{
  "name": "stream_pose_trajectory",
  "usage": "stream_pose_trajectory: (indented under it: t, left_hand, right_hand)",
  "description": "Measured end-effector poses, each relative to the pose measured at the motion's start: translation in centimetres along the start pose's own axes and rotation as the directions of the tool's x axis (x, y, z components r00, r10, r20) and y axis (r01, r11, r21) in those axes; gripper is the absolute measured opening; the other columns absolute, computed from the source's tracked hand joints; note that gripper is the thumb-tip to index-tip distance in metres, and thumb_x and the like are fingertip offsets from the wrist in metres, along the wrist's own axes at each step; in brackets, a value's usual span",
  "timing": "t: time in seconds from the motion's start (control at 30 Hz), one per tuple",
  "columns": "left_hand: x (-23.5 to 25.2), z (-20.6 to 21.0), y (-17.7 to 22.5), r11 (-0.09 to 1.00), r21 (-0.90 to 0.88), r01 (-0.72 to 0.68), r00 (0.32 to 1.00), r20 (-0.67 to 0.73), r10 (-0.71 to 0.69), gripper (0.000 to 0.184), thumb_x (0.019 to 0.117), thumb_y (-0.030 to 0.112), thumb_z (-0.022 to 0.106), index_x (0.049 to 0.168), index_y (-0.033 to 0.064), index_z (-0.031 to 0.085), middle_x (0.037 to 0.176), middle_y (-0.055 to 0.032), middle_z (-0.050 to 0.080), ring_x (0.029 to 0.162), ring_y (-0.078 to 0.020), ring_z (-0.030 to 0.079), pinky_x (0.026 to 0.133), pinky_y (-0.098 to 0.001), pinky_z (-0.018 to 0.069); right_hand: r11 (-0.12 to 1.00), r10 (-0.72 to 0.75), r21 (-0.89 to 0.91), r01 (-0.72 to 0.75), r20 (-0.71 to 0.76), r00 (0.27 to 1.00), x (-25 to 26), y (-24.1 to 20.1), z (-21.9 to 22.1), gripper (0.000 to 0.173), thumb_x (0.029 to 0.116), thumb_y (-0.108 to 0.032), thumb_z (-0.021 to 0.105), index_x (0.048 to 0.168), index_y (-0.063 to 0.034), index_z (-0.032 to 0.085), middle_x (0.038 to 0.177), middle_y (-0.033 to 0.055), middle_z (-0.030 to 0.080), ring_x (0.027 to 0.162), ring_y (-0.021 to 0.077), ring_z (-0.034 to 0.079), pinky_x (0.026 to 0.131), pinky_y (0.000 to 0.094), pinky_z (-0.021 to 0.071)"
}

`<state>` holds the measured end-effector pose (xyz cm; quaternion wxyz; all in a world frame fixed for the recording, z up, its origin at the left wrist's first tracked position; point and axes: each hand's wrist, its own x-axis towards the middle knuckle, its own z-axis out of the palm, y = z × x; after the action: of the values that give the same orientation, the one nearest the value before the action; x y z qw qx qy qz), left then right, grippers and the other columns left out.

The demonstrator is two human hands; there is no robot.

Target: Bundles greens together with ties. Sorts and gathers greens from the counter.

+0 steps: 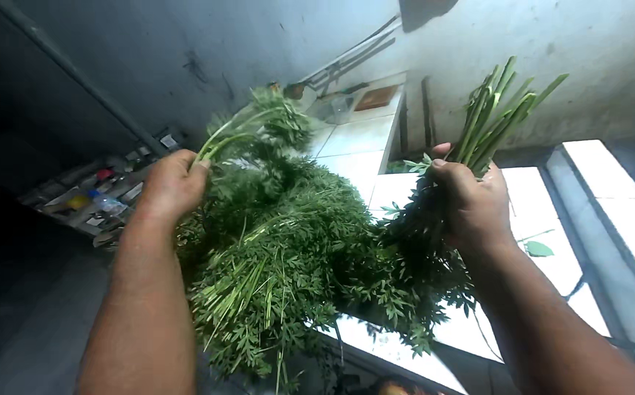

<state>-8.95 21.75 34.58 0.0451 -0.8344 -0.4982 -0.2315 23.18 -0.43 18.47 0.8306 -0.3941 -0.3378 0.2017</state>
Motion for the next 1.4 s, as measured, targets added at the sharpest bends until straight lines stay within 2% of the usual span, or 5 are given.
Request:
stream_pose_trajectory:
  t: [0.23,0.33,0.9,1.17,1.4]
  left_hand:
    - [0.1,-1.7,1.5,0.948,-0.257,0.189,0.975,-0.07,-0.213,0.047,0.1104,0.041,0.04,0.123,0.0012,0.061,0.104,-0.0267,0.062,0.091,-0.0384,0.061,0.079,-0.065,0.0472]
    - [-0.6,-0.7,1.9,0.711,-0.618,0.335,0.92,0.053,-0.388,0.045,0.1046,0.062,0.039,0.117,0.0244,0.06,0.081,0.0026,0.055,0.057,-0.0083,0.051,0.05,-0.0275,0.0475]
    - [-3.3,0.0,5.3,0.604,-0.781,-0.159,0.986,-0.152,0.064,0.023,0.1025,0.01,0.053,0.124,0.0174,0.059,0.073,0.0059,0.056,0.051,-0.0045,0.049,0.046,-0.0213,0.0463]
    - [-8.6,-1.6,10.2,0.572,-0.774,-0.271,0.962,-0.226,0.15,0.019,0.1012,0.013,0.055,0.118,0.02,0.062,0.08,0.007,0.062,0.056,-0.0039,0.056,0.047,-0.0207,0.0509]
    - [-13.1,1.9,6.9,0.545,-0.802,-0.243,0.96,-0.118,0.255,0.028,0.0976,0.012,0.057,0.124,0.0195,0.062,0.085,0.0034,0.065,0.059,-0.0063,0.059,0.051,-0.022,0.0523]
  right_hand:
    - [1.0,-0.004,-0.004,0.004,0.002,1.0,-0.1,-0.3,0.0,0.026,0.1014,-0.023,0.061,0.126,-0.0142,0.061,0.085,0.0021,0.066,0.065,0.0122,0.064,0.057,0.0303,0.0581]
    - [1.0,0.0,-0.003,0.0,0.006,1.0,-0.1,-0.4,0.0,0.027,0.1014,-0.024,0.061,0.126,-0.0147,0.061,0.085,0.0026,0.066,0.064,0.013,0.064,0.057,0.0308,0.0578]
    - [0.976,0.158,0.124,-0.177,0.149,0.976,-0.4,0.5,0.8,0.022,0.0985,-0.025,0.064,0.116,-0.0121,0.067,0.08,0.0061,0.064,0.062,0.0133,0.061,0.054,0.0307,0.0552]
    - [0.678,0.13,0.492,-0.547,0.652,0.747,-2.6,0.9,2.4,0.027,0.1078,-0.034,0.044,0.124,-0.0197,0.061,0.144,0.018,0.059,0.09,0.0239,0.072,0.07,0.0312,0.0581]
    - [0.794,-0.008,0.572,-0.205,0.347,0.938,-1.6,-1.0,1.1,0.043,0.1122,-0.032,0.035,0.153,-0.0247,0.045,0.15,-0.0006,0.051,0.105,0.0116,0.066,0.077,0.028,0.0595]
